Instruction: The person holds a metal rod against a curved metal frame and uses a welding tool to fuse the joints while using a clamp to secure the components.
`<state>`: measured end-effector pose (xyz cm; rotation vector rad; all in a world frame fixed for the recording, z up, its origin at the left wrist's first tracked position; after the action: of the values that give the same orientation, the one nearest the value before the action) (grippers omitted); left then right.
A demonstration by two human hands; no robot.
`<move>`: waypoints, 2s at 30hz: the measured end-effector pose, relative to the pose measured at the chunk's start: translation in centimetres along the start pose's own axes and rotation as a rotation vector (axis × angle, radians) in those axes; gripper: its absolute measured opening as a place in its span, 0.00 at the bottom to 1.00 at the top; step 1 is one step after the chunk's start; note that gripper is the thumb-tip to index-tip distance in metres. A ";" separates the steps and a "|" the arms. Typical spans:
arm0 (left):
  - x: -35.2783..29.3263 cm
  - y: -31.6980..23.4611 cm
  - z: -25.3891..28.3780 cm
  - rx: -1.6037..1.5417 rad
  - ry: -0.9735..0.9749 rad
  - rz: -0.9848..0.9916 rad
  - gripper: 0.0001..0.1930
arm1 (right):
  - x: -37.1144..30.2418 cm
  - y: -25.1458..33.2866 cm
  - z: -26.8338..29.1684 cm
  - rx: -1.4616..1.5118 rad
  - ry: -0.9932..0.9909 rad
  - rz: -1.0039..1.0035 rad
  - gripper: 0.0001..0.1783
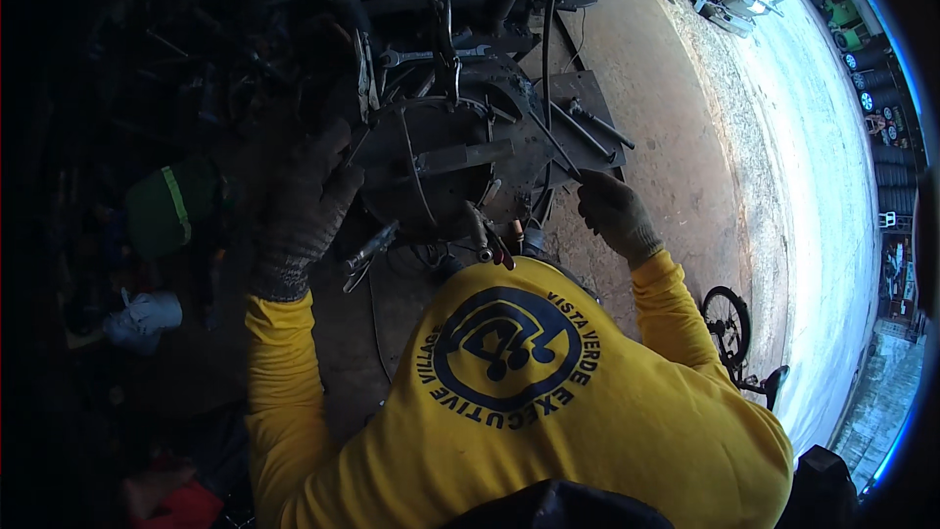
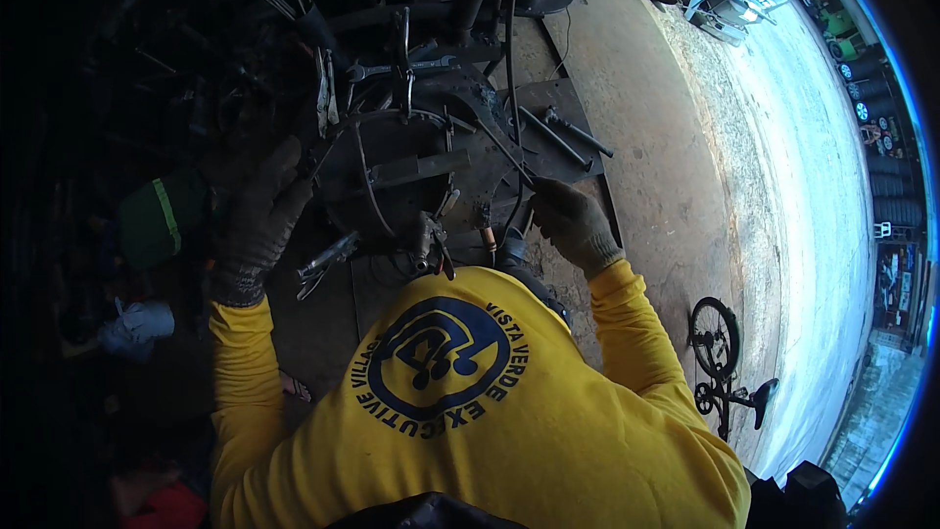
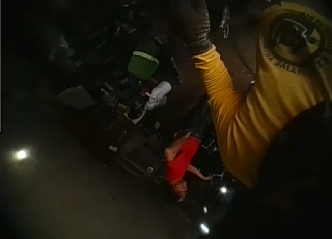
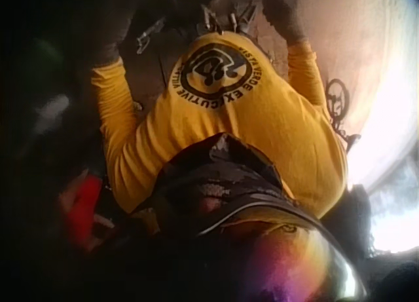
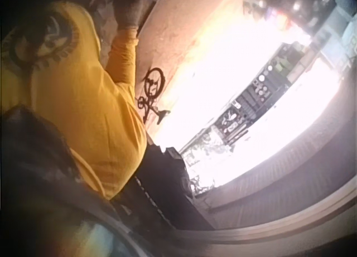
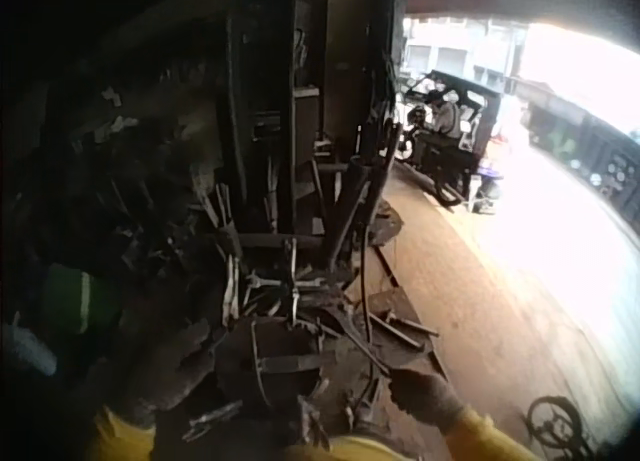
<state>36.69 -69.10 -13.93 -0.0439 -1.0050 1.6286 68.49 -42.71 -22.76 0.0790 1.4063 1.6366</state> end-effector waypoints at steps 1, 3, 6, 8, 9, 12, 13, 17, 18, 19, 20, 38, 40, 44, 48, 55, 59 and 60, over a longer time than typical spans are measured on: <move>1.1 -1.3 -0.1 -0.002 0.049 -0.061 0.24 | 0.0 1.5 -0.3 -0.023 0.035 0.058 0.20; 3.6 -3.5 -1.0 -0.011 0.148 -0.175 0.24 | -0.2 3.9 -0.9 -0.071 0.105 0.171 0.19; 6.0 -5.2 -3.2 -0.050 0.252 -0.296 0.24 | -0.2 6.0 -1.5 -0.225 0.137 0.369 0.19; 6.9 -6.4 -4.3 -0.060 0.272 -0.341 0.23 | -0.9 7.9 -2.2 -0.335 0.119 0.574 0.18; 7.3 -6.8 -4.6 -0.067 0.284 -0.365 0.23 | -1.5 8.7 -2.6 -0.389 0.106 0.676 0.18; 8.4 -6.9 -5.5 -0.011 0.314 -0.318 0.18 | -2.3 9.7 -3.2 -0.416 0.093 0.604 0.17; 8.8 -6.9 -5.6 -0.011 0.297 -0.319 0.18 | -2.5 9.6 -3.1 -0.417 0.099 0.637 0.17; 9.0 -6.7 -5.7 0.047 0.222 -0.421 0.17 | -3.0 9.0 -3.2 -0.386 0.124 0.542 0.17; 8.8 -6.8 -5.8 0.077 0.200 -0.471 0.18 | -3.0 8.7 -3.3 -0.370 0.131 0.463 0.17; 8.6 -6.6 -5.8 0.068 0.200 -0.449 0.19 | -3.1 8.7 -3.3 -0.356 0.122 0.476 0.18; 8.4 -6.5 -5.8 0.060 0.200 -0.426 0.20 | -3.0 8.4 -3.4 -0.343 0.112 0.490 0.18; 7.5 -4.0 -4.8 0.133 0.440 -0.478 0.12 | -3.9 7.2 -5.4 -0.292 0.223 0.402 0.20; 8.4 -3.6 -4.4 0.101 0.361 -0.437 0.14 | -3.2 6.6 -4.2 -0.264 0.253 0.339 0.20; 11.0 -4.1 -3.9 0.161 0.212 -0.433 0.18 | -0.9 5.5 -0.7 -0.279 0.219 0.382 0.20; 12.8 -0.7 -4.3 0.246 0.253 -0.332 0.21 | 3.5 4.9 3.5 -0.244 0.166 0.214 0.19; 14.8 4.8 -8.7 0.205 0.456 0.158 0.17 | 12.9 4.3 6.4 -0.727 0.006 0.764 0.19; 13.4 7.7 -9.2 0.136 0.356 0.364 0.14 | 16.7 4.5 5.2 -0.809 0.072 0.778 0.17; 13.1 8.3 -9.1 0.129 0.320 0.390 0.14 | 17.3 4.6 5.1 -0.823 0.090 0.759 0.17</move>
<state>30.47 -52.94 -18.69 -0.4223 -0.6695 1.9601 59.13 -26.92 -26.00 0.0617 0.6727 2.7661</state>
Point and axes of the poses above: each hand's wrist, its own x-axis towards the middle knuckle, its own z-axis out of the back of the hand, y = z × x, the point moved 6 cm from there along x, towards the middle knuckle, and after that the axes turned 15 degrees about -z, right-handed, at the moved point
